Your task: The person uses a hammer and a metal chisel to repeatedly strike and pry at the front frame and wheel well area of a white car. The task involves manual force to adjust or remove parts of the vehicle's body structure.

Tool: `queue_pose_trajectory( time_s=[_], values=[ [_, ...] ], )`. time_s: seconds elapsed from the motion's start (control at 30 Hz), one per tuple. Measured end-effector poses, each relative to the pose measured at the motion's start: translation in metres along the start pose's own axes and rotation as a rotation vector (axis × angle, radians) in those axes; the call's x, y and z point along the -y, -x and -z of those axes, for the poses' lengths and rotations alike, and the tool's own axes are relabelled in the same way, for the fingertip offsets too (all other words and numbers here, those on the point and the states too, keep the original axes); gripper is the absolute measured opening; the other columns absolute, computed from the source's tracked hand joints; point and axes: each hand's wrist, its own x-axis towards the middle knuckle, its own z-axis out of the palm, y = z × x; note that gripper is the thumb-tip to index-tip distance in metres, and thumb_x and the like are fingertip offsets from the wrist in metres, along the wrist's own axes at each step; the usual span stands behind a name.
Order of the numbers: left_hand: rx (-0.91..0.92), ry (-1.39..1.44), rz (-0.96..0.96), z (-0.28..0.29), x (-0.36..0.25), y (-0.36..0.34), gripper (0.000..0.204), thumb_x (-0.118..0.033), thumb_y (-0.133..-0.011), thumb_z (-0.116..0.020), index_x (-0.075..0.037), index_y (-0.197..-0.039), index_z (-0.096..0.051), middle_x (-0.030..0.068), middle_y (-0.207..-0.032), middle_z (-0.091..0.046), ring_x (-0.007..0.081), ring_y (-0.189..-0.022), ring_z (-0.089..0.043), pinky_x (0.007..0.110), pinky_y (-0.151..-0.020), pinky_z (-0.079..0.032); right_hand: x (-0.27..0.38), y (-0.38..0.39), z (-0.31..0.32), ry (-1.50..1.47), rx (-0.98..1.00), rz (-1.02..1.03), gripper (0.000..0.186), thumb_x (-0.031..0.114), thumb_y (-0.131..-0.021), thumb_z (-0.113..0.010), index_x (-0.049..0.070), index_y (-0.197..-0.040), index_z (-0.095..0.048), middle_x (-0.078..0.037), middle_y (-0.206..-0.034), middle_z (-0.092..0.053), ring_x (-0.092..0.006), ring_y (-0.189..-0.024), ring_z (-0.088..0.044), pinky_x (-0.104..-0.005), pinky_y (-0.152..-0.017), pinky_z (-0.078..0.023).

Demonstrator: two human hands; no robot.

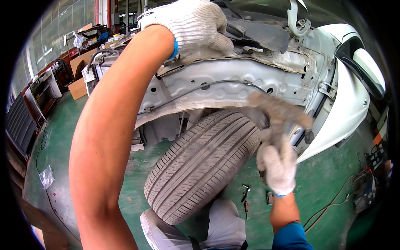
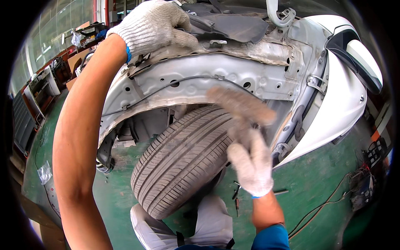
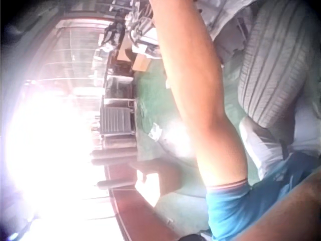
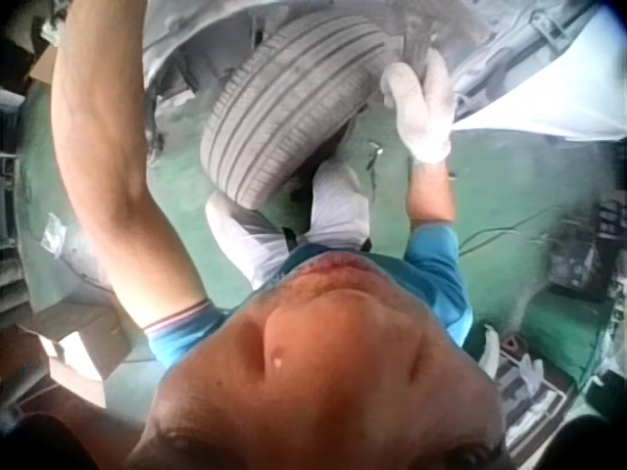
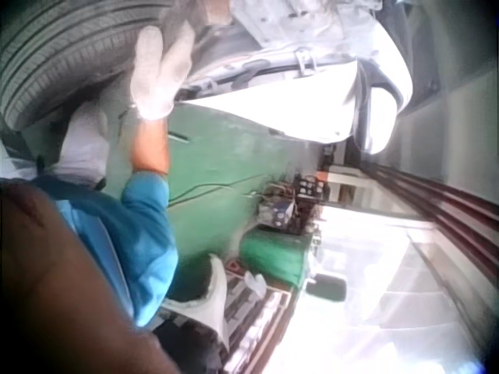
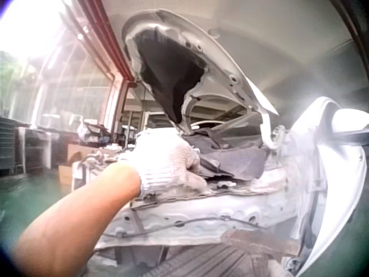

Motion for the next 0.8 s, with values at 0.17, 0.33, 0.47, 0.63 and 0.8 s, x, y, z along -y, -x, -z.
queue_pose_trajectory(
  time_s=[0.17, 0.33, 0.47, 0.63, 0.8],
  values=[
    [0.006, 0.16, -0.041, -0.003, 0.003, 0.002, 0.049, -0.058, -0.079, -0.078, -0.01, -0.086, -0.082, 0.0189, -0.084, -0.076, 0.0382, -0.082, -0.074, 0.049, -0.077, -0.057, 0.017, -0.035, 0.005, -0.008, -0.285, 0.587, 0.076, 0.057, -0.107, -0.058, -0.007, -0.147, -0.048, -0.002, -0.072, -0.057, -0.0104, -0.057, -0.05, -0.0265, -0.054, -0.043],
    [-0.087, 0.09, -0.01, -0.014, 0.0, 0.005, 0.046, -0.052, -0.076, -0.079, -0.012, -0.098, -0.084, 0.0172, -0.091, -0.077, 0.0371, -0.088, -0.075, 0.048, -0.081, -0.06, 0.004, -0.043, -0.004, 0.065, -0.361, 0.246, 0.043, 0.028, -0.11, -0.054, -0.003, -0.14, -0.055, 0.003, -0.069, -0.05, -0.0056, -0.057, -0.043, -0.024, -0.053, -0.035],
    [-0.072, 0.087, -0.005, -0.012, 0.003, 0.004, 0.045, -0.051, -0.075, -0.078, -0.013, -0.098, -0.085, 0.0161, -0.089, -0.077, 0.0357, -0.085, -0.075, 0.048, -0.079, -0.06, -0.001, -0.043, -0.001, 0.152, -0.381, 0.262, 0.042, 0.03, -0.109, -0.056, -0.002, -0.137, -0.056, 0.004, -0.071, -0.05, -0.0051, -0.058, -0.045, -0.0231, -0.053, -0.036],
    [-0.061, 0.175, -0.068, -0.011, 0.009, 0.002, 0.041, -0.046, -0.078, -0.076, -0.007, -0.089, -0.082, 0.021, -0.09, -0.077, 0.0397, -0.087, -0.075, 0.049, -0.081, -0.059, -0.009, -0.058, -0.003, 0.458, -0.377, 0.35, 0.038, 0.031, -0.109, -0.057, 0.0, -0.132, -0.059, 0.003, -0.074, -0.053, -0.005, -0.059, -0.046, -0.0226, -0.055, -0.039],
    [-0.063, 0.219, -0.092, -0.012, 0.012, 0.0, 0.043, -0.047, -0.079, -0.076, -0.004, -0.083, -0.079, 0.0223, -0.088, -0.076, 0.0413, -0.088, -0.074, 0.05, -0.082, -0.058, -0.011, -0.062, -0.001, 0.306, -0.313, 0.114, 0.032, 0.025, -0.109, -0.056, 0.002, -0.131, -0.06, 0.003, -0.075, -0.055, -0.004, -0.06, -0.045, -0.0214, -0.055, -0.039]
  ],
)
